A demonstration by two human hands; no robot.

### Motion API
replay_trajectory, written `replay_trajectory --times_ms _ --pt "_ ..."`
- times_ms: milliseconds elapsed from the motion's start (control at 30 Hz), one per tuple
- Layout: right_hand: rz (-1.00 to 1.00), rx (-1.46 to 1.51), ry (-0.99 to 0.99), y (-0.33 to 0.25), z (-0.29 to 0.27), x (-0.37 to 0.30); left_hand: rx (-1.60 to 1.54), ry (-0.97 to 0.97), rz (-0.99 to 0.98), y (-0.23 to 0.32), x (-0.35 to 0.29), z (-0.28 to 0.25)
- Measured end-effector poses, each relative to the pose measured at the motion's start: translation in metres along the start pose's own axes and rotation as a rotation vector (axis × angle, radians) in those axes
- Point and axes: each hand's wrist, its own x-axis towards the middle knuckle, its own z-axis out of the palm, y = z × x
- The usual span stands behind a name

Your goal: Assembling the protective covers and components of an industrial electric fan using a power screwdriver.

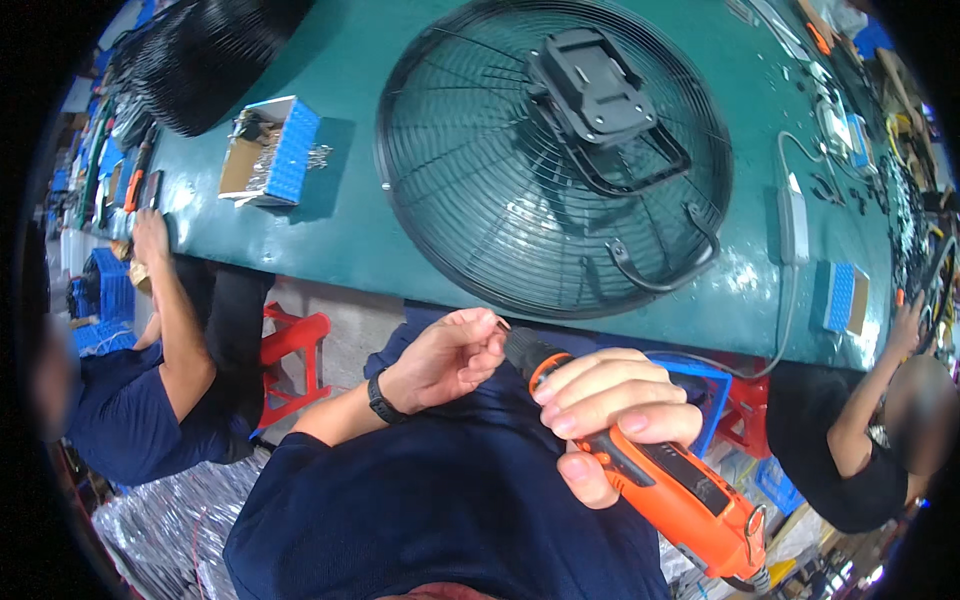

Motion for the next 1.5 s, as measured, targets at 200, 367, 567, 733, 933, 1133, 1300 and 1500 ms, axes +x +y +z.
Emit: replay_trajectory --times_ms 200,367,567,733,933,1133,1300,1500 --pt "-0.094 -0.055 0.194 0.006 0.017 0.0 0.036 -0.023 -0.009 0.002 -0.001 0.004" --pt "-0.038 -0.041 0.095 0.003 0.013 0.002 0.001 -0.053 0.022 -0.001 0.0 0.002" --pt "-0.054 -0.064 0.231 0.003 0.016 -0.002 0.024 -0.083 0.005 -0.001 -0.001 -0.003" --pt "-0.054 -0.047 0.199 0.002 0.016 0.0 0.021 -0.081 -0.014 -0.001 -0.002 -0.005" --pt "-0.047 -0.021 0.207 0.0 0.017 -0.002 0.071 -0.104 0.015 -0.003 -0.002 -0.007" --pt "-0.052 -0.019 0.203 0.0 0.017 0.0 0.126 -0.14 0.043 -0.002 -0.003 -0.005" --pt "-0.069 -0.043 0.223 -0.001 0.018 -0.001 0.069 -0.118 0.071 -0.002 -0.006 -0.001" --pt "-0.05 -0.052 0.013 -0.001 0.008 -0.003 0.041 -0.012 0.011 -0.002 0.001 0.008"
